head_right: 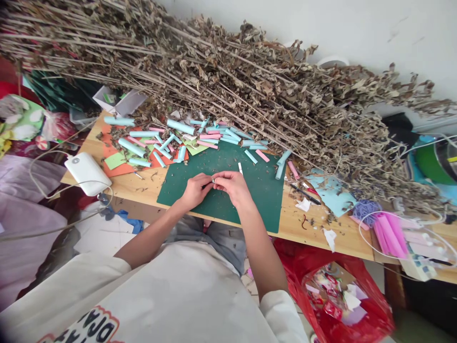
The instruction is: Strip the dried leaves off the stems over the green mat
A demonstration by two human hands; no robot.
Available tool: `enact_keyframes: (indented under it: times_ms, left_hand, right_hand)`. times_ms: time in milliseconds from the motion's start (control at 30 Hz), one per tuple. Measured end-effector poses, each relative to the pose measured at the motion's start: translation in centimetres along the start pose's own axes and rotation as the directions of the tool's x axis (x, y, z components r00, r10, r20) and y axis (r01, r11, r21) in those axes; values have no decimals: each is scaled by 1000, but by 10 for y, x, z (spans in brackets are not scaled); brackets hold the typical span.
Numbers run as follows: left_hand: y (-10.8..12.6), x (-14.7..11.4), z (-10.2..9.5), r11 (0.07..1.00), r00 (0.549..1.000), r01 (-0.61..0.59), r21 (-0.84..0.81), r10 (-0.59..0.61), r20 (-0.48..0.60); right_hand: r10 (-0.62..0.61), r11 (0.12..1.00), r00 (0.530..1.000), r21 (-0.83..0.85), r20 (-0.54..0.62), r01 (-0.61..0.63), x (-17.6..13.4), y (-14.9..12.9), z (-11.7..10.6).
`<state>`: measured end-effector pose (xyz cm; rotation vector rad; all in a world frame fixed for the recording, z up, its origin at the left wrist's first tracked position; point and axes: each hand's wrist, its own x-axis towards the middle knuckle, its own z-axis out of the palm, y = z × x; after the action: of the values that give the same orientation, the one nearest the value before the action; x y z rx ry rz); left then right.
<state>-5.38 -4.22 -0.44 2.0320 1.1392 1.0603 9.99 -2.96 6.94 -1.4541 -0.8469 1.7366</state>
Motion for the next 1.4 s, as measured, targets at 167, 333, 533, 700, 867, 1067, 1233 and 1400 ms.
enact_keyframes:
  times_ms: [167,333,533,700,867,1067,1233,1400]
  left_hand:
    - [-1,1,-1,1000,1000,3,18,-3,3]
    - [-2,1,0,1000,1000,20,-6,-21,-14]
    - [-3,1,1,1000,1000,17,-17,-17,-12]
    - [-2,1,0,1000,1000,11,-9,-11,4]
    - [-1,2,0,999,999,31,-33,-31,-10]
    - [-2,2,0,999,1000,6,-38,-8,-27]
    - [-1,2,0,999,1000,6,-47,-6,-4]
    - [0,2,0,999,1000,-2,-54,1,-11]
  right_hand:
    - [-41,999,999,-23,-9,40,-3,-1,1]
    - [-59,997,992,61,111,53,-9,2,-6]
    - [-88,991,996,104,27,85,-4,13,-4]
    - [-38,997,999,63,-18,39,-2,9,1]
    - [-68,998,996,4,52,68,-5,5,-2]
    - [-434,841,900,-371,-31,393,-15,12,4]
    - [-655,669,737,-582,-167,462,-14,27,18]
    - [-532,836,807,-308,-257,453,-11,39,22]
